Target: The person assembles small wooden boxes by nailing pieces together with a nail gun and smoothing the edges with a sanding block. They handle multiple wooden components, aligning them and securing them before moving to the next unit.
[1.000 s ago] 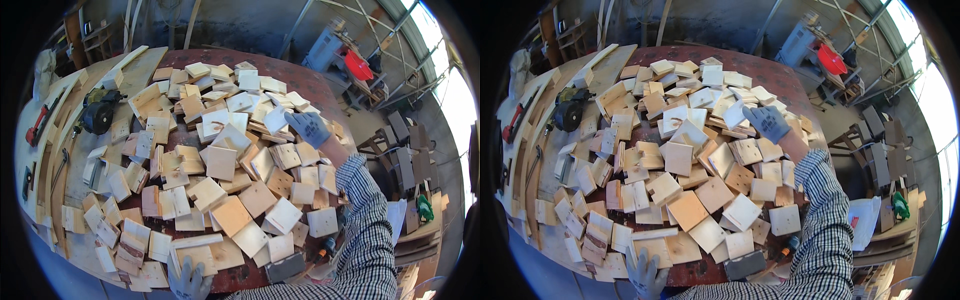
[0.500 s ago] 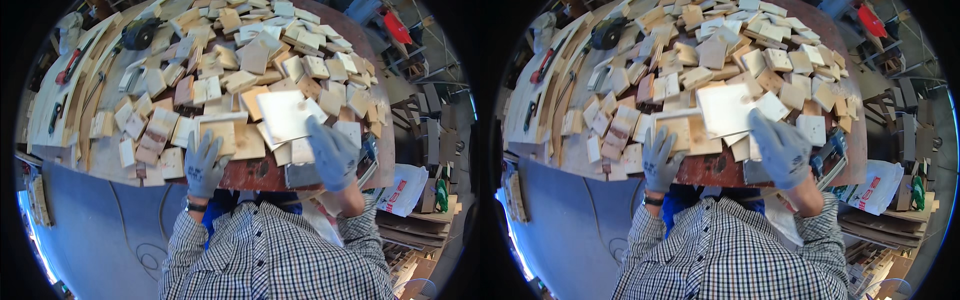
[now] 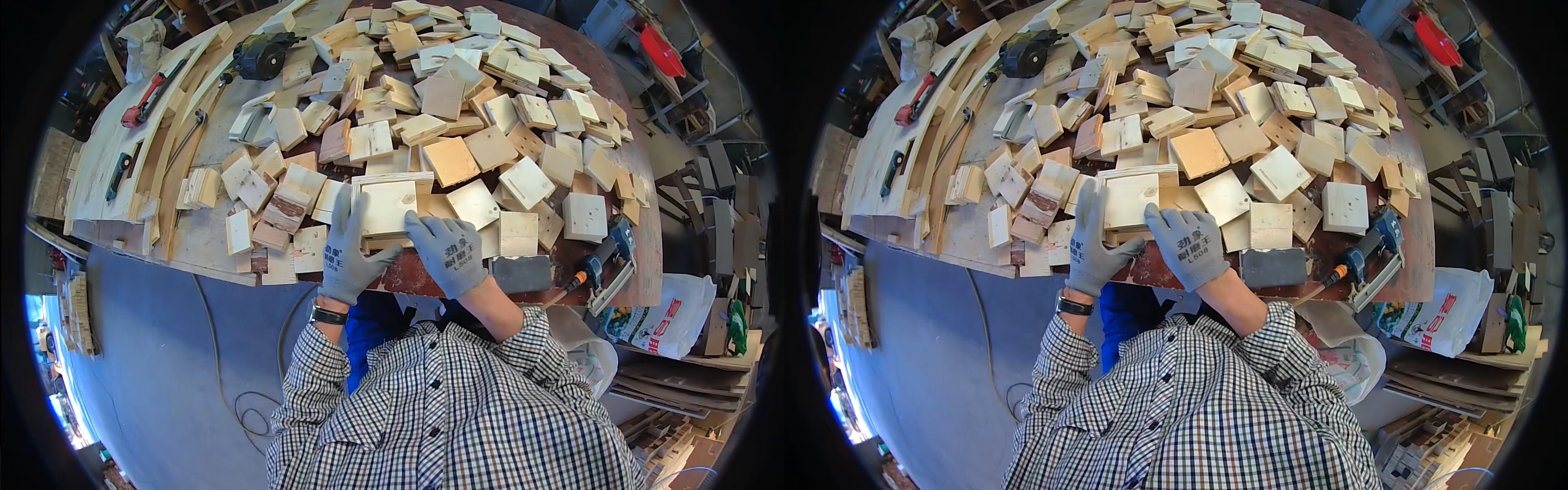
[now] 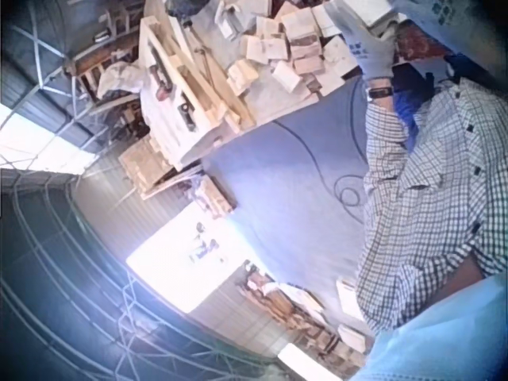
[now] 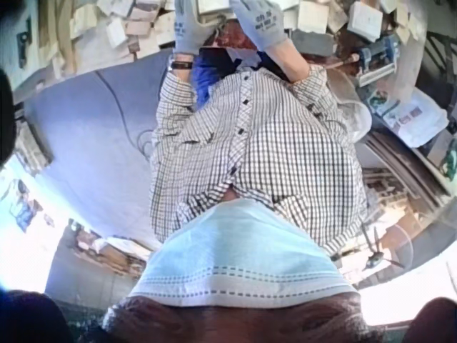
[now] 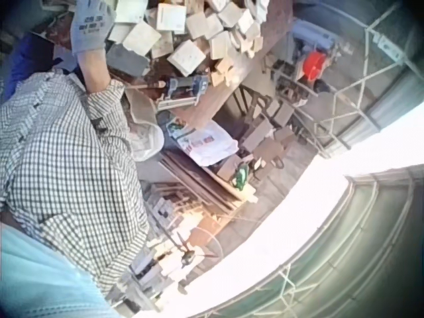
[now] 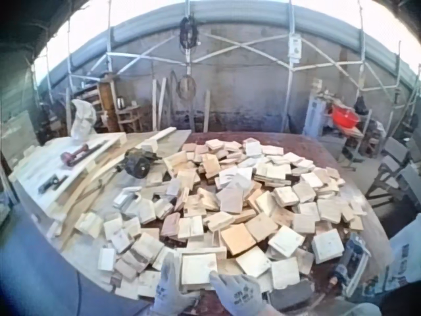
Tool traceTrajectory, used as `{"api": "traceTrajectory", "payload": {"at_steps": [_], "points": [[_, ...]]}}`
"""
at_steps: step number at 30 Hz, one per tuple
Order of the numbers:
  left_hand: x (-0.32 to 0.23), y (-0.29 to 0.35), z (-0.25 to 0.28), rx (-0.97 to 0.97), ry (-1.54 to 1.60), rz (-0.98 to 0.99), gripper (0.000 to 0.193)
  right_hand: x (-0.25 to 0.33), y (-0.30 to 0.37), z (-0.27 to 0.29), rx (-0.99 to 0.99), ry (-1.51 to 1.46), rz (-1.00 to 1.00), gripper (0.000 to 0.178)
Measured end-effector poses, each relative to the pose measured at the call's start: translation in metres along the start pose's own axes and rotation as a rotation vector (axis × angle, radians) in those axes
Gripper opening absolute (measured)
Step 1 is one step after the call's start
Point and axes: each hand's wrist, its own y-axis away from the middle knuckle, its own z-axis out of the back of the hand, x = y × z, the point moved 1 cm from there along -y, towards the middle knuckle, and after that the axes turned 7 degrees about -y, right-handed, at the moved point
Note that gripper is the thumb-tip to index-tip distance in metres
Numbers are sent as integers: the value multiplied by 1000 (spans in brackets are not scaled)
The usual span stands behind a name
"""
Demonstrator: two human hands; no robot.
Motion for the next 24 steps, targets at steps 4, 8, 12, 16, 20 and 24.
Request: {"api": "traceTrajectory", "payload": {"at_steps": [4, 8, 12, 16, 20, 24], "points": [[7, 3, -1, 109, -80, -78, 54, 6, -2, -5, 39, -92, -87, 43], [10, 1, -2, 103, -114, -123, 52, -8, 21, -22, -8, -599, -339, 63], [9, -4, 0, 125, -156, -181, 51, 4, 38, -20, -209, -959, -824, 97], [6, 1, 2, 167, -182, -128, 55, 12, 31, -27, -27, -916, -729, 92], [6, 2, 0, 194, -225, -131, 54, 12, 27, -45, -29, -767, -705, 96], [3, 0, 1, 217, -217, -112, 55, 12, 35, -50, -27, -751, -711, 99]]}}
